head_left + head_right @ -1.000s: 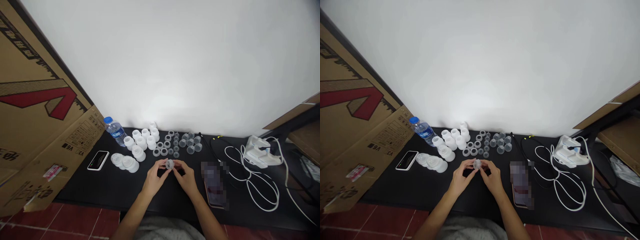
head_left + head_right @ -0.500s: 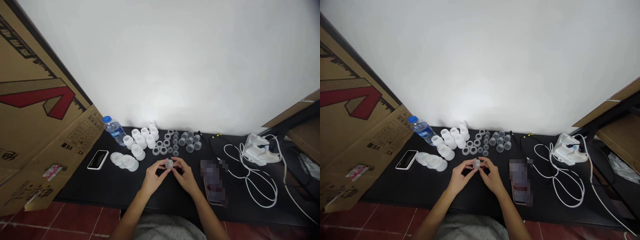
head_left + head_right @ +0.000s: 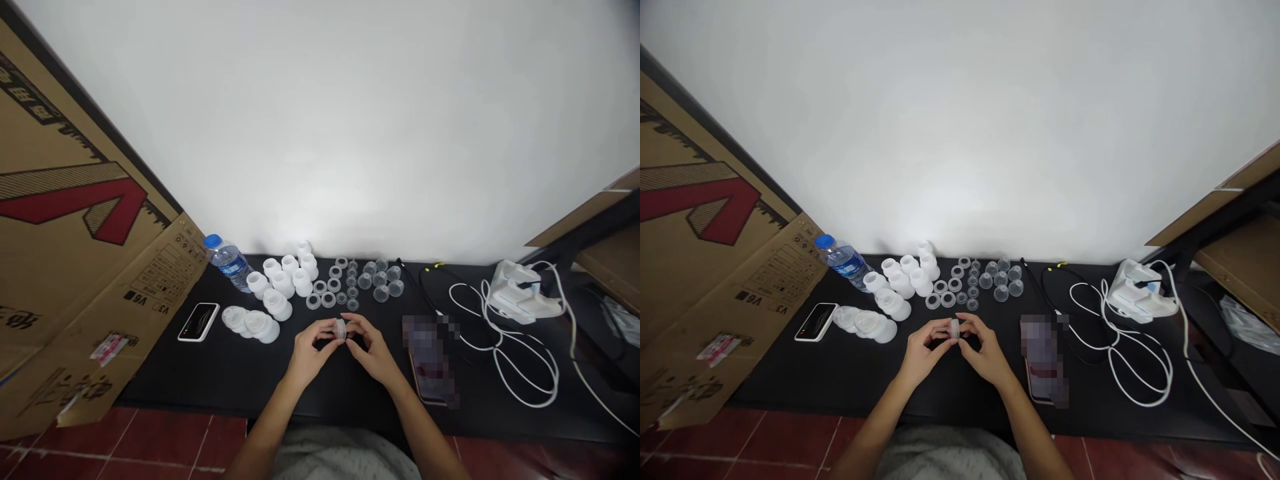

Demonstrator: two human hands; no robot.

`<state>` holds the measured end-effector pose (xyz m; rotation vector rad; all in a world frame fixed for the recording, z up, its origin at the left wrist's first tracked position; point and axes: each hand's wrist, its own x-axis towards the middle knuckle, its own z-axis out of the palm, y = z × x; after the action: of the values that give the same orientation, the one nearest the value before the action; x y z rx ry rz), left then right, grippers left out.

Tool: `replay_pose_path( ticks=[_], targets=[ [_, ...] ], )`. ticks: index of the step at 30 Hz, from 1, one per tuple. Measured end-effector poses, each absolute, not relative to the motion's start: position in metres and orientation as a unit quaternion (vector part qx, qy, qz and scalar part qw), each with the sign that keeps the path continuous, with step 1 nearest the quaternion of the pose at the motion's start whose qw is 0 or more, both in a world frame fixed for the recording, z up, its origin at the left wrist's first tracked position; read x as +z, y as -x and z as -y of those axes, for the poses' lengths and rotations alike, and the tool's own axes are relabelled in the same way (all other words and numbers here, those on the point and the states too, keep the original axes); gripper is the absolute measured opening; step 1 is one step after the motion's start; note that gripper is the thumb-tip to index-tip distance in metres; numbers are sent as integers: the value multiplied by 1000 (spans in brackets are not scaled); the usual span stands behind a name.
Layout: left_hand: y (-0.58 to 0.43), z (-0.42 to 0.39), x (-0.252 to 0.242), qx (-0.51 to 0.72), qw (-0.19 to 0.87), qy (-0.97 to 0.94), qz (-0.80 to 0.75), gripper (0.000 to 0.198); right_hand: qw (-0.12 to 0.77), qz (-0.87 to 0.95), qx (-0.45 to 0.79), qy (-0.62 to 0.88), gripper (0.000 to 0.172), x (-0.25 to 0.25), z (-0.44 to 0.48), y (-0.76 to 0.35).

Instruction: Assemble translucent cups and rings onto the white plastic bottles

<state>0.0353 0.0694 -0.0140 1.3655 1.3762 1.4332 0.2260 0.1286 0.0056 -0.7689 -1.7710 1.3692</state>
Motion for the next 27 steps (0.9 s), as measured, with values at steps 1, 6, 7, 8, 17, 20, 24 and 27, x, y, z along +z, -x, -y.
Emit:
replay_pose_path(
  ticks=[1,6,7,8,17,20,24,27],
  targets=[
    [-35,-70,-14,554,356,-529,-535,37,382,685,538,308,45,4,-129,-225],
    [-36,-70,-18,554,360,-530,-531,29,431,649,528,338,49,-6,-132,-222],
    [-36,-70,-18,554,362,-529,-531,29,434,653,517,344,50,-7,-133,-222],
    [-36,-70,-17,553,365,-529,-530,30,428,661,509,347,50,-7,-133,-223],
    [-31,-71,-12,532,350,-564,-525,22,380,672,535,343,38,-4,-133,-223],
    [-30,-73,-16,536,321,-564,-540,18,411,634,550,355,39,-6,-132,-220],
    [-30,-74,-15,536,304,-559,-555,20,438,599,566,361,40,-8,-133,-219],
    [-31,-73,-10,526,290,-572,-559,20,432,606,557,368,34,-8,-133,-220]
  ],
)
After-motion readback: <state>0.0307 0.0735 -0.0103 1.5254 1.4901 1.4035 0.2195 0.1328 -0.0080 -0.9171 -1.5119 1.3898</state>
